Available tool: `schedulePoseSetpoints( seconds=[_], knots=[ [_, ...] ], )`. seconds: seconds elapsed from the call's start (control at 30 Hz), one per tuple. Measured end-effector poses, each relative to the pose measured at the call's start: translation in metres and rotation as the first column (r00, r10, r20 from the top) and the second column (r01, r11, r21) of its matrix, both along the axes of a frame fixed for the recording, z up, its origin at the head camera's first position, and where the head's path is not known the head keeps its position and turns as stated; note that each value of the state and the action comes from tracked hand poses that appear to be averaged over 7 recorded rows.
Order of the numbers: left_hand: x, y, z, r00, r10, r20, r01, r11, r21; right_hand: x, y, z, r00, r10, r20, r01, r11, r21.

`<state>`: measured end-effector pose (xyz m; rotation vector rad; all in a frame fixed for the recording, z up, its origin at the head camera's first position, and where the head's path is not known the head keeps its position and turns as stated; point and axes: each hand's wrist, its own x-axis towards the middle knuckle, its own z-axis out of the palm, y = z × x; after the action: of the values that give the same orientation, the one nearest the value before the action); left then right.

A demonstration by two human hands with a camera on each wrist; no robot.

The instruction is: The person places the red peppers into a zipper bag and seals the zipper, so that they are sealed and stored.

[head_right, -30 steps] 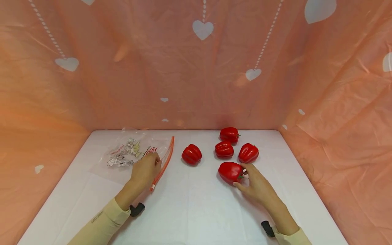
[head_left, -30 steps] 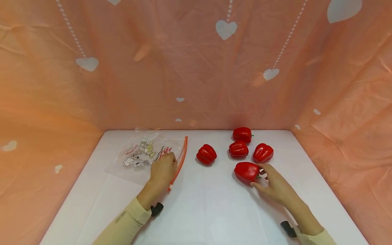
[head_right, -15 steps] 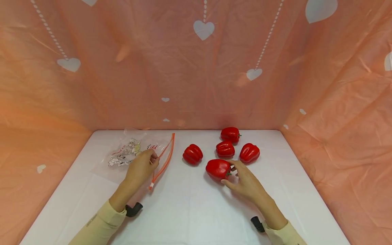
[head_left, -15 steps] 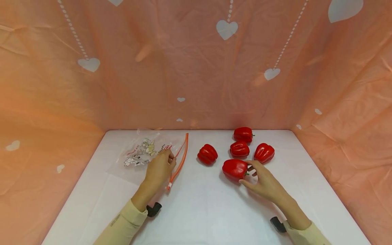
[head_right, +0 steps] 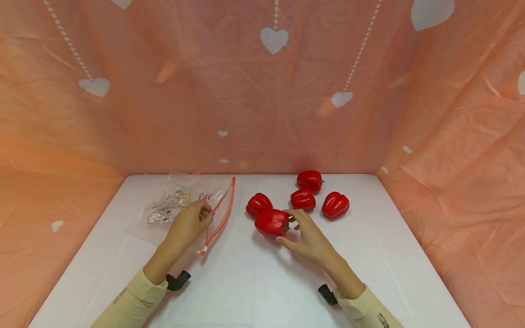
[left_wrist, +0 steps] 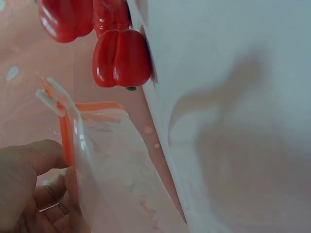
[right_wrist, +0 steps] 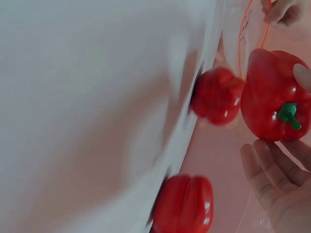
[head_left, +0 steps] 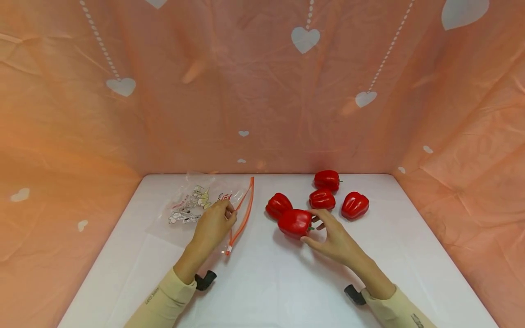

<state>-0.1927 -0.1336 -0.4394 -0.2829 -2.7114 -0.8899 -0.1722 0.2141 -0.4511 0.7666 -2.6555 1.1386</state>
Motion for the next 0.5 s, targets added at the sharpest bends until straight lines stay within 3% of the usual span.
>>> schedulePoseSetpoints(
  seconds=[0.5],
  knots=[
    [-0.001,0.002,0.003,0.999,-0.044,-0.001,0.044,0.998,0.051,-0.005,-0.051,0.001,0.996,0.029,0.085,-0.026,0.999,-0.041]
  ],
)
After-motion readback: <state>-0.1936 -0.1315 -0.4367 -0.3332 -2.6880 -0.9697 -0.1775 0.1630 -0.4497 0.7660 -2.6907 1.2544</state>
